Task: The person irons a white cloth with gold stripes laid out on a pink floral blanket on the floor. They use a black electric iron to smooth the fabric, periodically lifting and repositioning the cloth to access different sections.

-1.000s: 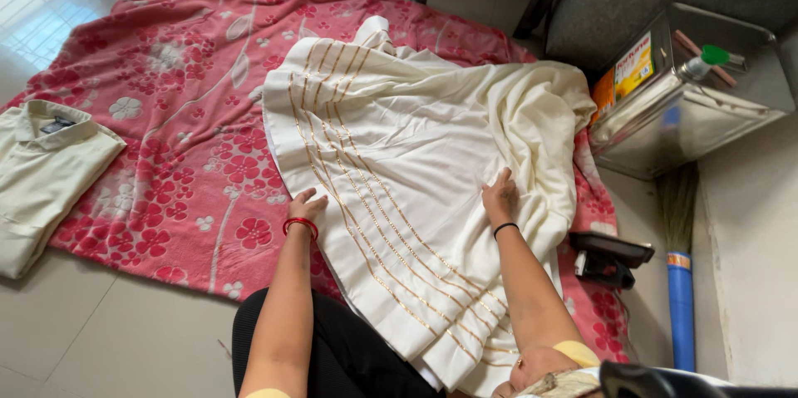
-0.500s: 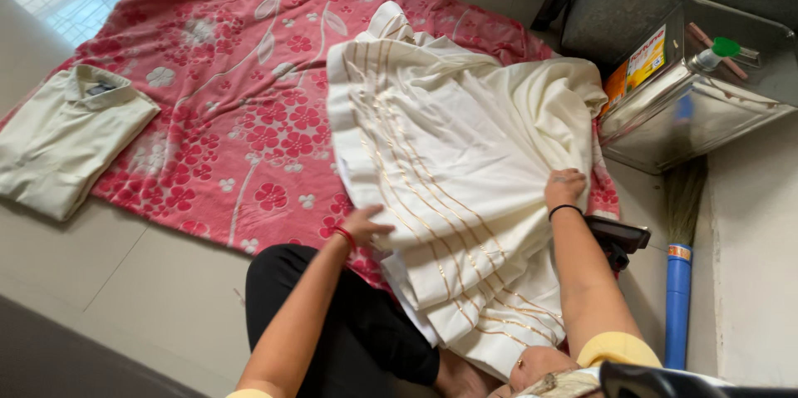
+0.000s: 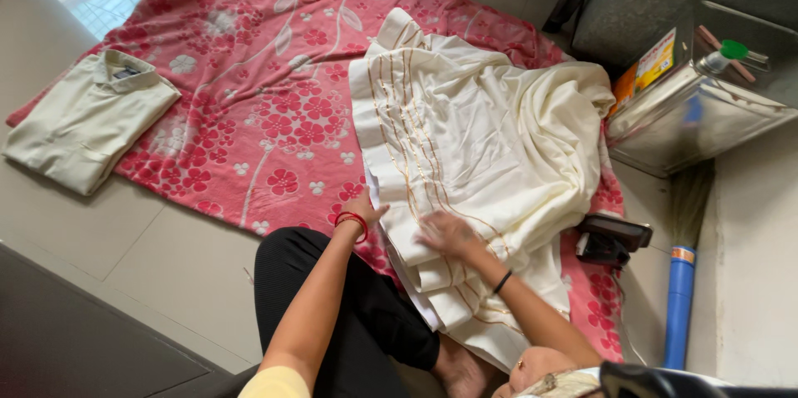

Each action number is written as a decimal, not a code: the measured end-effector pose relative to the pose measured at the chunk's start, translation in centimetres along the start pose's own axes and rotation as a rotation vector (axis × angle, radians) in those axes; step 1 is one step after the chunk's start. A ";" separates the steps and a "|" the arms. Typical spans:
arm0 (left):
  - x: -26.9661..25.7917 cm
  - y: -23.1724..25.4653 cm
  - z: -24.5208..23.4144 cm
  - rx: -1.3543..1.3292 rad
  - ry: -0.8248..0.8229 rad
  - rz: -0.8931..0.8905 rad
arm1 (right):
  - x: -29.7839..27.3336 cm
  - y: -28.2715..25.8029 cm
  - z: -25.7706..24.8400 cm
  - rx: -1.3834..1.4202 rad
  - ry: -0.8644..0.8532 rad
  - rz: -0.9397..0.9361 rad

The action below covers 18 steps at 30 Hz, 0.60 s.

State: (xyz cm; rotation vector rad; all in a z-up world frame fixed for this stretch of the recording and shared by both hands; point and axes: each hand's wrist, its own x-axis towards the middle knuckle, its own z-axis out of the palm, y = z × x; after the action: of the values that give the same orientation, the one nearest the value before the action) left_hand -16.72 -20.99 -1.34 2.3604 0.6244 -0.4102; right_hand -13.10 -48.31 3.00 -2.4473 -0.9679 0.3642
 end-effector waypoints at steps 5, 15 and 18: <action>7.6 -1.9 -0.6 -0.408 0.226 -0.094 | -5.0 -8.2 -1.4 -0.206 -0.165 0.064; 17.9 1.2 -2.1 -1.007 0.001 -0.244 | -6.7 -8.8 4.9 -0.548 -0.046 0.033; 20.8 2.3 -3.9 -1.041 0.082 -0.225 | -6.1 -7.8 5.0 -0.570 -0.142 -0.032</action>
State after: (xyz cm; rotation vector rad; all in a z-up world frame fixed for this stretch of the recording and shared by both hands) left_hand 2.40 -13.20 -6.40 1.3223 0.8726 -0.0367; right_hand -23.90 -45.90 3.21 -2.9370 -1.3145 0.2813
